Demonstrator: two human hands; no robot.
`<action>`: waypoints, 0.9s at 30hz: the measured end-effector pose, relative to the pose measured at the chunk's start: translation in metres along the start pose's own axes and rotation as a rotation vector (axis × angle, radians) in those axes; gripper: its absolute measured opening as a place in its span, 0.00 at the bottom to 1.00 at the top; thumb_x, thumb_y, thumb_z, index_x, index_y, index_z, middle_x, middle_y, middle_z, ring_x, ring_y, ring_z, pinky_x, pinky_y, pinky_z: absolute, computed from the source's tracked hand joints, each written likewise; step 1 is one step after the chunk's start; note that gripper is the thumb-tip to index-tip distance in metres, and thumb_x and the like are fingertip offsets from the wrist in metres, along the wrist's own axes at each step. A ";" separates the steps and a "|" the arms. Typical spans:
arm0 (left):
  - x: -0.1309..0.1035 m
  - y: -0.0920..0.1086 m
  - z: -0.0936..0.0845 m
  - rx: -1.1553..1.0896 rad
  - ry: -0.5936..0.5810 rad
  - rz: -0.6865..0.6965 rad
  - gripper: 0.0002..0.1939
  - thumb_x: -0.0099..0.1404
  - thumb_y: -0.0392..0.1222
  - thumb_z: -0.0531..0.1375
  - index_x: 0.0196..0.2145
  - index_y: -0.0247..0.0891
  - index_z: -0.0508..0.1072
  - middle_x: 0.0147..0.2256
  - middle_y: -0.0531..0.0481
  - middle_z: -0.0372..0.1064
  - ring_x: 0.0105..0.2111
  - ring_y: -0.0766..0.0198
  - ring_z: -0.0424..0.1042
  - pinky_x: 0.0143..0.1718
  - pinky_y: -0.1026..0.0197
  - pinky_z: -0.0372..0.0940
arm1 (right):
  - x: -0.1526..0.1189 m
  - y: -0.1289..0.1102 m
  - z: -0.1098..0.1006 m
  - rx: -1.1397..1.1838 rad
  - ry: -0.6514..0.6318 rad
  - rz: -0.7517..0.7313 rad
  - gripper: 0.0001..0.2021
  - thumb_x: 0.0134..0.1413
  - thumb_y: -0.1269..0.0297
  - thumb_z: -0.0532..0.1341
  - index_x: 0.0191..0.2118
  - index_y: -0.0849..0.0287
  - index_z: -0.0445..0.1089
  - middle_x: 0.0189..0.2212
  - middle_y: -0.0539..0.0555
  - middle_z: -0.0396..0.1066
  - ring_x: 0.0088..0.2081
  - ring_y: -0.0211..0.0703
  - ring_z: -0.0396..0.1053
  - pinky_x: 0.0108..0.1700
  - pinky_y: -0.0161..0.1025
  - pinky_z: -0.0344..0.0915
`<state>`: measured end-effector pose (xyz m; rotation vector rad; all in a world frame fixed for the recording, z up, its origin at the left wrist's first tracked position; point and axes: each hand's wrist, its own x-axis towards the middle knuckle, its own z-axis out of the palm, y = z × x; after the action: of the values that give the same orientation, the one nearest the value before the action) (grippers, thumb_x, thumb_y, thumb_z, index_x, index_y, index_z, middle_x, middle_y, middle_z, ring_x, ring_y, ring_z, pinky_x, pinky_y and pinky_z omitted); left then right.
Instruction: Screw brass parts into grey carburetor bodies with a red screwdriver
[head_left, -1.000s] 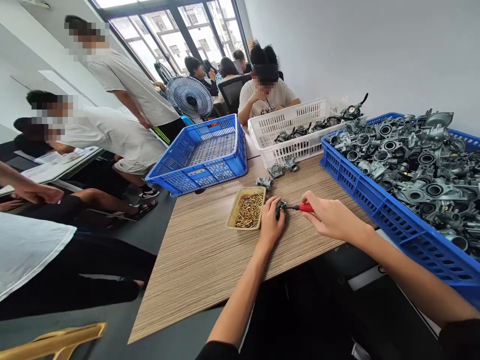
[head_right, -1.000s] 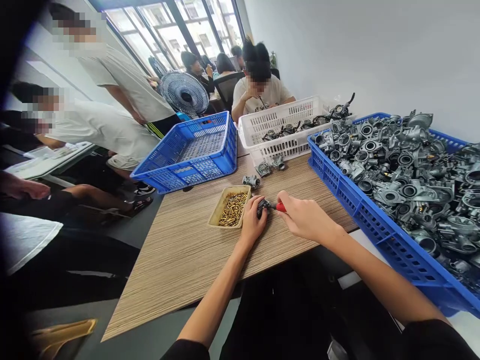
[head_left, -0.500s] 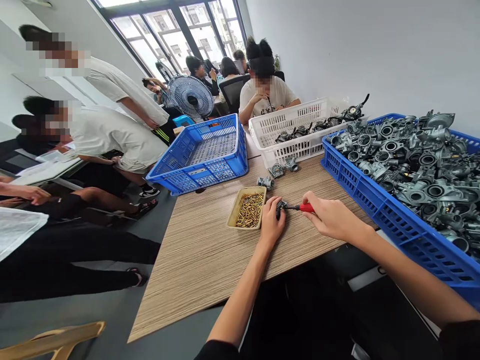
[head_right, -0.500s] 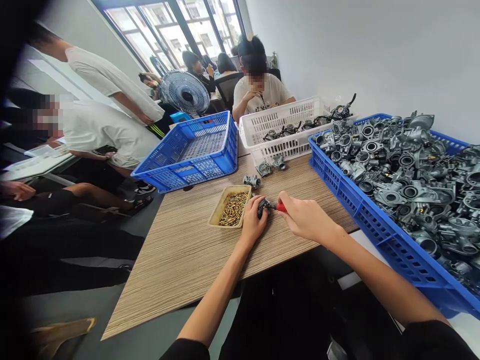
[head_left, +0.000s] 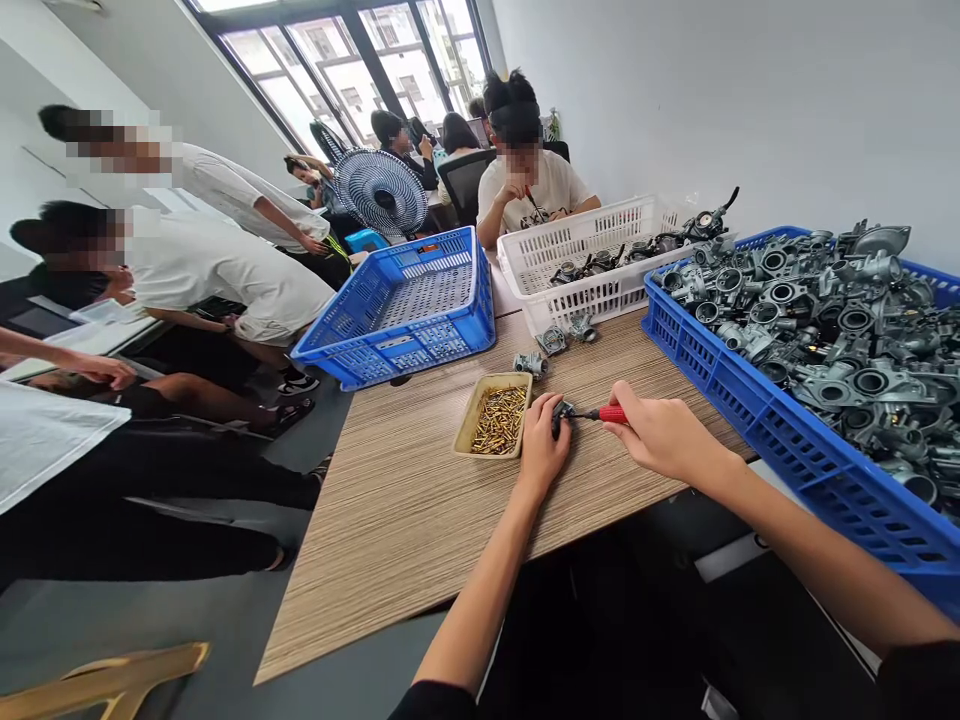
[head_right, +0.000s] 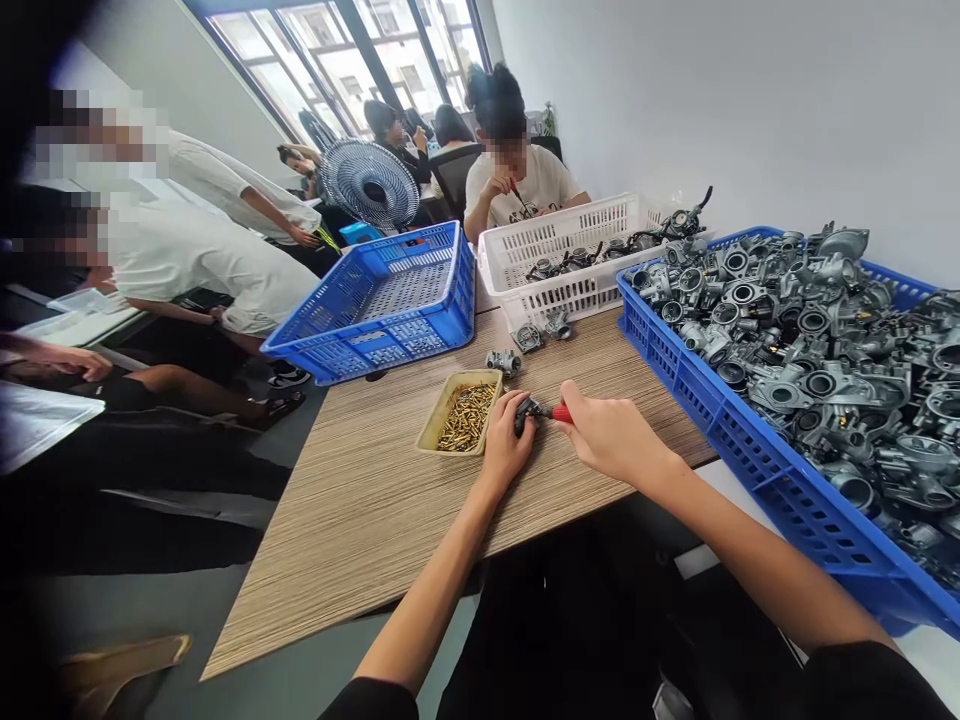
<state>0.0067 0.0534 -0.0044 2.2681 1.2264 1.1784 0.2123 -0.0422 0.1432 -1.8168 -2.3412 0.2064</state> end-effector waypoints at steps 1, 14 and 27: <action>0.000 0.000 0.000 0.001 0.000 -0.001 0.22 0.70 0.34 0.56 0.60 0.41 0.68 0.59 0.40 0.69 0.61 0.51 0.68 0.64 0.46 0.64 | 0.001 0.000 0.001 -0.015 0.002 0.015 0.07 0.76 0.61 0.54 0.50 0.58 0.59 0.35 0.56 0.79 0.36 0.52 0.79 0.29 0.40 0.46; 0.000 0.001 0.001 0.017 -0.003 -0.011 0.22 0.69 0.34 0.56 0.60 0.42 0.68 0.59 0.40 0.69 0.61 0.50 0.68 0.63 0.45 0.65 | -0.001 -0.002 -0.002 0.052 -0.020 0.003 0.06 0.75 0.62 0.54 0.51 0.57 0.58 0.38 0.56 0.80 0.38 0.51 0.79 0.31 0.39 0.50; 0.000 0.001 0.000 0.022 0.005 0.006 0.22 0.69 0.33 0.56 0.59 0.41 0.69 0.59 0.40 0.69 0.62 0.51 0.67 0.64 0.46 0.64 | -0.002 -0.002 -0.005 0.082 -0.032 -0.033 0.06 0.74 0.65 0.54 0.51 0.57 0.58 0.38 0.55 0.79 0.36 0.50 0.79 0.32 0.39 0.51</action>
<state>0.0075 0.0528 -0.0041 2.2876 1.2409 1.1786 0.2119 -0.0446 0.1482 -1.7478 -2.3457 0.3245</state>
